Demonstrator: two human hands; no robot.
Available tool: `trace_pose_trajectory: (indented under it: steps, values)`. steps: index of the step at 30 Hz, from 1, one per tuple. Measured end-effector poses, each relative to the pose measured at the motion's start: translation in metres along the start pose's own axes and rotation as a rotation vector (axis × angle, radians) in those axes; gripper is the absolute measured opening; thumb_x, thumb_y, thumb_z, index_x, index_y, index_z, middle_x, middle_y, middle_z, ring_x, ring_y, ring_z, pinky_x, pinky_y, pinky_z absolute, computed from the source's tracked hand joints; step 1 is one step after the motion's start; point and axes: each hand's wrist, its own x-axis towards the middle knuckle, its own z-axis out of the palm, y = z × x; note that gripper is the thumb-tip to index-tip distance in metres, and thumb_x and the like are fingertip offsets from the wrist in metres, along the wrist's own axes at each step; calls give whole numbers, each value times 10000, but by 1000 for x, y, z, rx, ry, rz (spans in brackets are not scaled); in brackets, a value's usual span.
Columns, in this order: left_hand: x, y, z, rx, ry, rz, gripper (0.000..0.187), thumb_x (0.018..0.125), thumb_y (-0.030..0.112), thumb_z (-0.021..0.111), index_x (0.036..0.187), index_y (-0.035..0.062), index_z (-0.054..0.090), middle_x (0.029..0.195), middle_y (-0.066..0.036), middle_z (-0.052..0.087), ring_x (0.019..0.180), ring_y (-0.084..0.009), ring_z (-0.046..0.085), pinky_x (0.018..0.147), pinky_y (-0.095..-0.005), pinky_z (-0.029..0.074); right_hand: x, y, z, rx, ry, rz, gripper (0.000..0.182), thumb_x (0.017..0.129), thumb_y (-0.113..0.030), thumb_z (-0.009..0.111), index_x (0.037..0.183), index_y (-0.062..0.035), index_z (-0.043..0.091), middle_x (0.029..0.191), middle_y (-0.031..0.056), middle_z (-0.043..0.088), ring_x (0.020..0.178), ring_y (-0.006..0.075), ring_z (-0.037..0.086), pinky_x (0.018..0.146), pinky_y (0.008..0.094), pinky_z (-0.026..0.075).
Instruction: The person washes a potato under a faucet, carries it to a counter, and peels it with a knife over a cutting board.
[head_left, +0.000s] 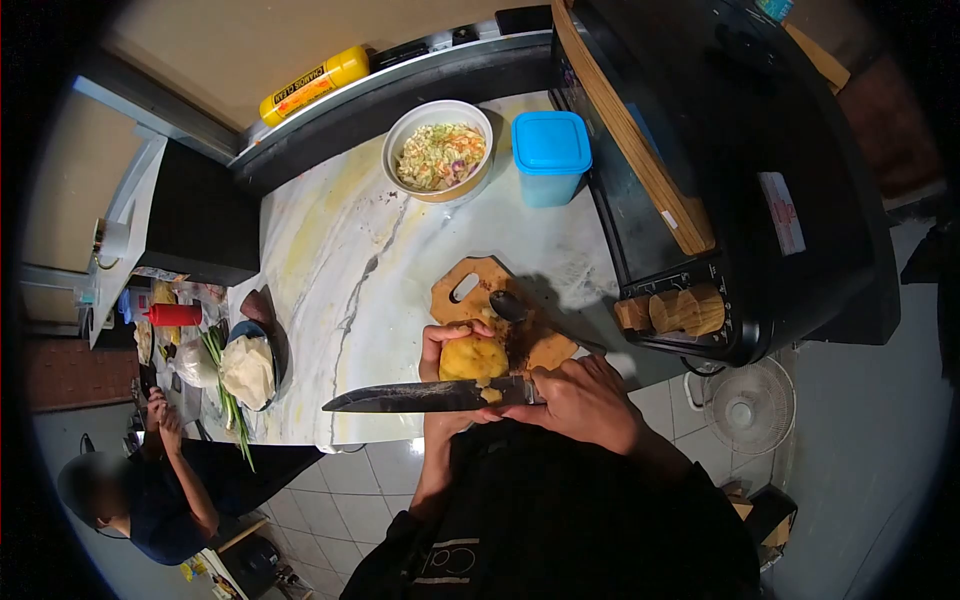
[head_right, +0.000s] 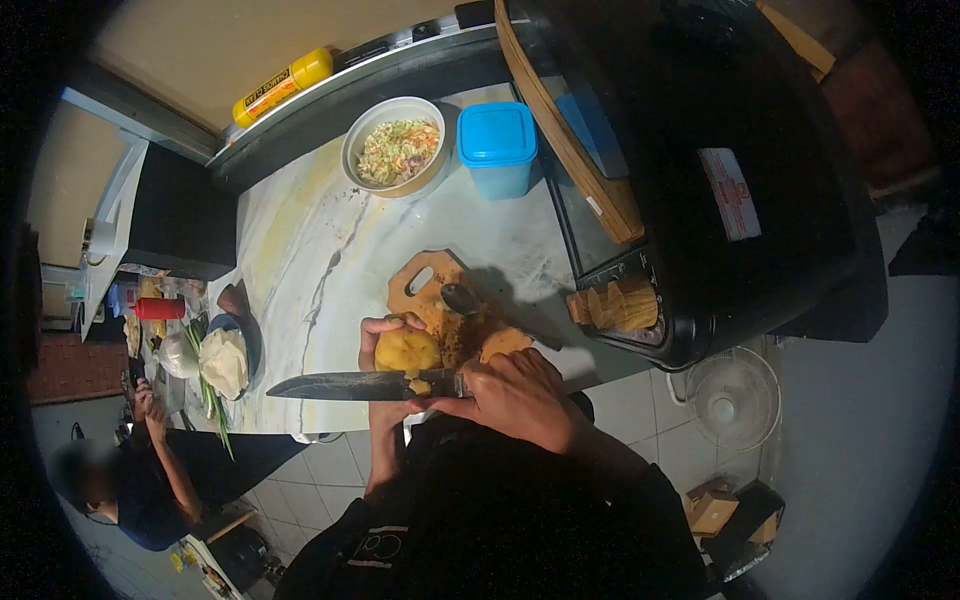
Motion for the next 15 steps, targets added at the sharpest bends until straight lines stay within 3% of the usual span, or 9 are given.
trace_pose_trajectory:
  steps: [9,12,15]
  values:
    - [0,4,7,-40,20,-4,960,550,455,936,1219,73,364,1160,-146,519,1110,-214,518,940,-346,442,-3,3,3,38,-19,32,568,852,-580,623,717,-29,639,605,150,613,632,333,661,610,432,525]
    - [0,8,9,-69,15,-43,1002,532,445,945,1245,71,348,1159,-153,535,1116,-227,536,936,-354,459,-5,0,-1,47,-54,85,504,799,-509,704,734,-18,611,639,155,627,661,366,653,617,458,505]
    - [-1,15,9,-93,1,-133,1010,513,400,955,1247,62,350,1141,-161,555,1074,-228,564,907,-348,478,-5,1,-2,57,-78,98,490,795,-498,708,727,-23,610,623,158,621,637,371,648,609,462,501]
